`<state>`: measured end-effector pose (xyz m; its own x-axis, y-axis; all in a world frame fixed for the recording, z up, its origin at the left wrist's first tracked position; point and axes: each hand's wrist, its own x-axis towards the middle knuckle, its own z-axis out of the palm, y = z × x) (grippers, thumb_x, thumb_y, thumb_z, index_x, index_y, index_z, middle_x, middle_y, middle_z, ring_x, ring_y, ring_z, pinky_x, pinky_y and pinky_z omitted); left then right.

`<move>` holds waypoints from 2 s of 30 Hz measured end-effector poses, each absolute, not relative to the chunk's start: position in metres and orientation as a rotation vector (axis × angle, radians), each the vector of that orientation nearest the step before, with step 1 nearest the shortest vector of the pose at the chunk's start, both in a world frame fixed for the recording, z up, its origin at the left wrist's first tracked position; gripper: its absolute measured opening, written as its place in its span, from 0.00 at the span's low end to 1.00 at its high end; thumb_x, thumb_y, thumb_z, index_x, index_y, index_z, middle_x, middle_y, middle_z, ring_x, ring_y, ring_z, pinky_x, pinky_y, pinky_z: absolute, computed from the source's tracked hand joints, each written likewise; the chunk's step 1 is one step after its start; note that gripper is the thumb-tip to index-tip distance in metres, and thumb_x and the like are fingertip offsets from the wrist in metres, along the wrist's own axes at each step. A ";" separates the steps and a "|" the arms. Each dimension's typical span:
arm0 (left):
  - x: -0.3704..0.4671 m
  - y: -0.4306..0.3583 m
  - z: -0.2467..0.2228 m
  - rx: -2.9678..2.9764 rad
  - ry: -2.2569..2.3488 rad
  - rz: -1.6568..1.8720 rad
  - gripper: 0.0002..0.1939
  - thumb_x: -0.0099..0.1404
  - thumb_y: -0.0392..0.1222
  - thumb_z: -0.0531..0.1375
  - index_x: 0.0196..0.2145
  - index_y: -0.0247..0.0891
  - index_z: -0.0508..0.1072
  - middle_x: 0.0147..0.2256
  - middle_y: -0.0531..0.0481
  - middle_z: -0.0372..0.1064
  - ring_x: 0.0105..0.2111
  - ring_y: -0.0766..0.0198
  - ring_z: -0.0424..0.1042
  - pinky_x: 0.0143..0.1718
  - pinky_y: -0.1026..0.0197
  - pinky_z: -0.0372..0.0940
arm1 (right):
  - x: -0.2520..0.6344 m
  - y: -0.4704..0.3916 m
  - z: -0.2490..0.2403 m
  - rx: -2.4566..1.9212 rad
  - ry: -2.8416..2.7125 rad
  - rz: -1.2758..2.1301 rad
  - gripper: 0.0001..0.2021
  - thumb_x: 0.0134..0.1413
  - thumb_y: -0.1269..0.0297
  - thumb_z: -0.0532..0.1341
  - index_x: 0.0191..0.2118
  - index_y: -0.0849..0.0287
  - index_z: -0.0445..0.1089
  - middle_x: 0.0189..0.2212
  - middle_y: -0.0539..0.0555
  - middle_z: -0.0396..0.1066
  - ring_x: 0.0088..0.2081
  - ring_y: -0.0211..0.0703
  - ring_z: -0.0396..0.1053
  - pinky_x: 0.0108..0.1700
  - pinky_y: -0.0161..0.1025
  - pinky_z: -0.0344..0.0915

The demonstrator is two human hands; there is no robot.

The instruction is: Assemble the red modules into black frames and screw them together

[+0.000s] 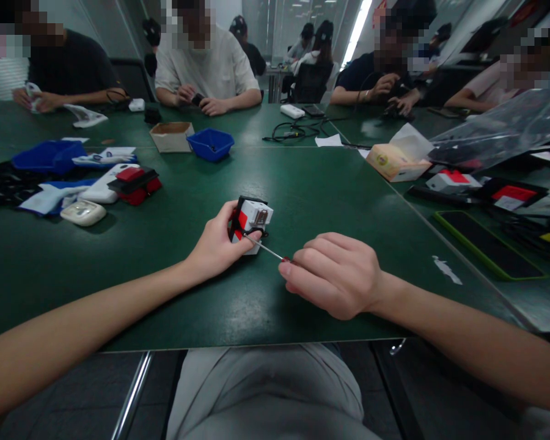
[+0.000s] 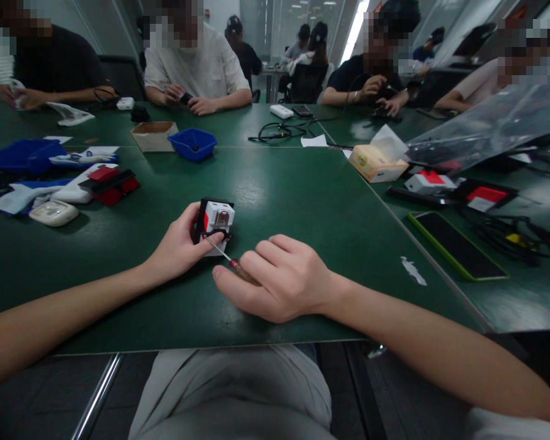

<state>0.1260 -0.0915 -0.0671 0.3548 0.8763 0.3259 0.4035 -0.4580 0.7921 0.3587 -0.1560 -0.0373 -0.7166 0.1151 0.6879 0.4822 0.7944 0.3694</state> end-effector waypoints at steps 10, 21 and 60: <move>0.125 -0.089 -0.069 2.006 1.086 1.021 0.28 0.63 0.52 0.66 0.54 0.34 0.66 0.45 0.44 0.76 0.42 0.56 0.75 0.45 0.57 0.68 | 0.356 -0.155 -0.036 -0.408 -2.281 -0.701 0.07 0.66 0.71 0.56 0.47 0.57 0.67 0.24 0.47 0.71 0.26 0.41 0.66 0.27 0.40 0.57; 0.125 -0.091 -0.066 1.982 1.096 1.013 0.28 0.62 0.52 0.66 0.54 0.35 0.66 0.46 0.44 0.76 0.42 0.55 0.76 0.46 0.57 0.69 | 0.359 -0.154 -0.038 -0.430 -2.307 -0.689 0.09 0.65 0.72 0.57 0.49 0.57 0.69 0.26 0.48 0.72 0.28 0.40 0.66 0.31 0.39 0.59; 0.126 -0.091 -0.065 1.997 1.096 1.009 0.26 0.63 0.52 0.66 0.53 0.36 0.66 0.45 0.45 0.76 0.42 0.55 0.75 0.46 0.57 0.69 | 0.363 -0.152 -0.037 -0.454 -2.275 -0.736 0.03 0.68 0.66 0.60 0.42 0.60 0.69 0.41 0.57 0.81 0.37 0.42 0.77 0.35 0.38 0.68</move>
<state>0.1264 -0.0913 -0.0655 0.3581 0.8784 0.3167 0.3884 -0.4485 0.8050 0.3635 -0.1518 -0.0370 -0.6985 0.1102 0.7071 0.5034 0.7779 0.3761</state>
